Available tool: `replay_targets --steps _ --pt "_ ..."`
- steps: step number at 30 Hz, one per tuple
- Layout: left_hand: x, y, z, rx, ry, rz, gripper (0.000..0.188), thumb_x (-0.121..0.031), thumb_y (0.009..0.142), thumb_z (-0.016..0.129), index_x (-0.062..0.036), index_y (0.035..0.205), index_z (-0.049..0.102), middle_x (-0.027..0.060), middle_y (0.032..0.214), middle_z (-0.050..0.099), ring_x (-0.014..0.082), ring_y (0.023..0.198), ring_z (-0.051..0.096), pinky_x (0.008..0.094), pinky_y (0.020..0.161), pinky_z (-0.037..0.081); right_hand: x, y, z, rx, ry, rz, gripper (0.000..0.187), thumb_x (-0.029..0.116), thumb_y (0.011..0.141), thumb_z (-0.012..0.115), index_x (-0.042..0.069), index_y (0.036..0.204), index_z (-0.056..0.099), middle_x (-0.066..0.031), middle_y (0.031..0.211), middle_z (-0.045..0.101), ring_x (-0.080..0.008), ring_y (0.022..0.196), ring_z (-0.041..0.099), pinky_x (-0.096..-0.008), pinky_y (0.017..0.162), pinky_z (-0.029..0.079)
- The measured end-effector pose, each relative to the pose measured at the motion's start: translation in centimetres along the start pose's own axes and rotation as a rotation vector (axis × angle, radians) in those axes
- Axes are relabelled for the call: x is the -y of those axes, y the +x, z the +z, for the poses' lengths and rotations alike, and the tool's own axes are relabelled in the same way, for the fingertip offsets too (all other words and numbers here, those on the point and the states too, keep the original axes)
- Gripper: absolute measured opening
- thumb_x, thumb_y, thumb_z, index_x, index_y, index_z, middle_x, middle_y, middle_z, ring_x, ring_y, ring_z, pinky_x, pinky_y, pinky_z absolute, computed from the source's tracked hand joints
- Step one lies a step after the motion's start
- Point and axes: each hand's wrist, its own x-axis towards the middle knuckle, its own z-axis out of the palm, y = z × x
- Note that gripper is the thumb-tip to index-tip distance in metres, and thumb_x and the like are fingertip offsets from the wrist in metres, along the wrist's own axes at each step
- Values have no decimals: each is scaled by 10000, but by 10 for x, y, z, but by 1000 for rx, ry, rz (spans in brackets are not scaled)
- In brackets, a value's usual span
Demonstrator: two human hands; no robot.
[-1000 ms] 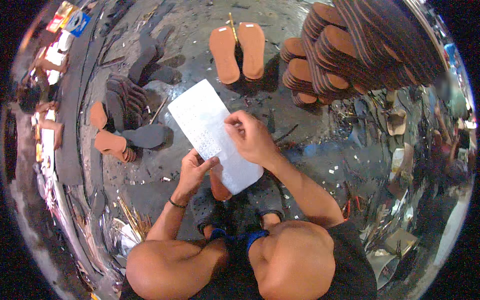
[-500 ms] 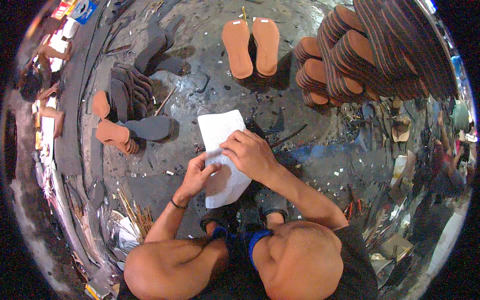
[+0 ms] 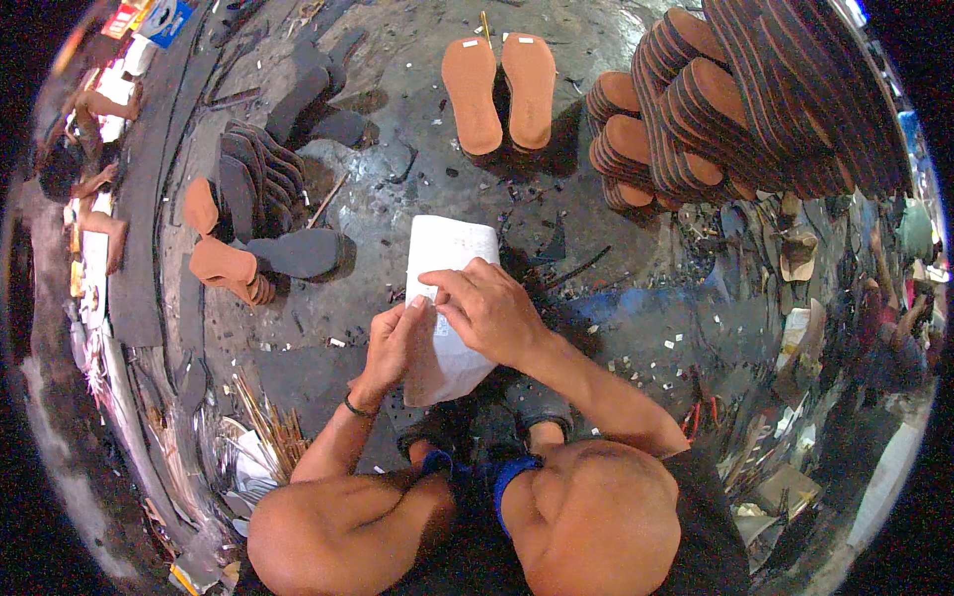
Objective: The person sits on the floor and repeatedly picks up shoe soles, peels small white labels from a sheet, and sticks them onto the soles. The labeled soles are stacked in a pile nearby.
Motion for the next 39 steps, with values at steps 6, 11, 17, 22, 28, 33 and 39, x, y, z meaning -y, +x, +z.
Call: replay_targets --steps 6,11,17,22,28,33,39 --pt "-6 -2 3 -33 -27 -2 350 -295 1020 534 3 937 697 -40 802 617 25 695 492 212 584 408 8 -6 1 11 213 43 538 -7 786 670 86 1295 520 -124 1085 574 -292 948 615 -410 844 507" --pt "-13 -5 13 -33 17 50 257 -213 991 593 20 973 700 -20 839 651 27 704 523 210 583 427 1 -8 4 9 87 -30 572 -29 799 646 77 1336 478 -145 1123 532 -333 1032 586 -407 891 499" --pt "-15 -6 3 0 17 -95 245 -190 982 598 22 1080 671 10 912 686 53 774 592 231 658 486 5 -13 1 39 130 12 556 -55 826 611 65 1349 465 -156 1162 489 -327 1031 586 -403 881 510" --pt "-22 -9 16 45 79 -2 257 -186 999 566 24 1120 651 -10 927 681 36 781 572 213 645 464 1 -14 4 -41 88 -189 607 -73 808 605 67 1377 446 -170 1331 380 -325 1104 578 -402 927 525" --pt "-14 -3 14 108 63 31 284 -204 1015 533 29 1132 645 8 932 661 39 808 555 213 670 470 -3 -16 -6 62 -30 -206 663 -82 762 635 50 1382 439 -174 1420 324 -338 1168 563 -365 924 553" --pt "14 -23 37 609 420 -220 357 -294 995 570 47 1074 641 24 818 635 83 739 559 260 664 480 -1 -15 -26 -376 529 265 469 -69 817 677 16 1243 500 -107 1292 475 -190 1090 567 -328 920 528" --pt "8 -2 20 -53 889 446 417 -239 906 659 21 1221 576 184 1048 633 330 1089 575 397 920 459 -59 -13 -19 -564 965 684 525 -40 818 712 20 1267 446 -92 1156 544 -155 993 584 -293 868 524"
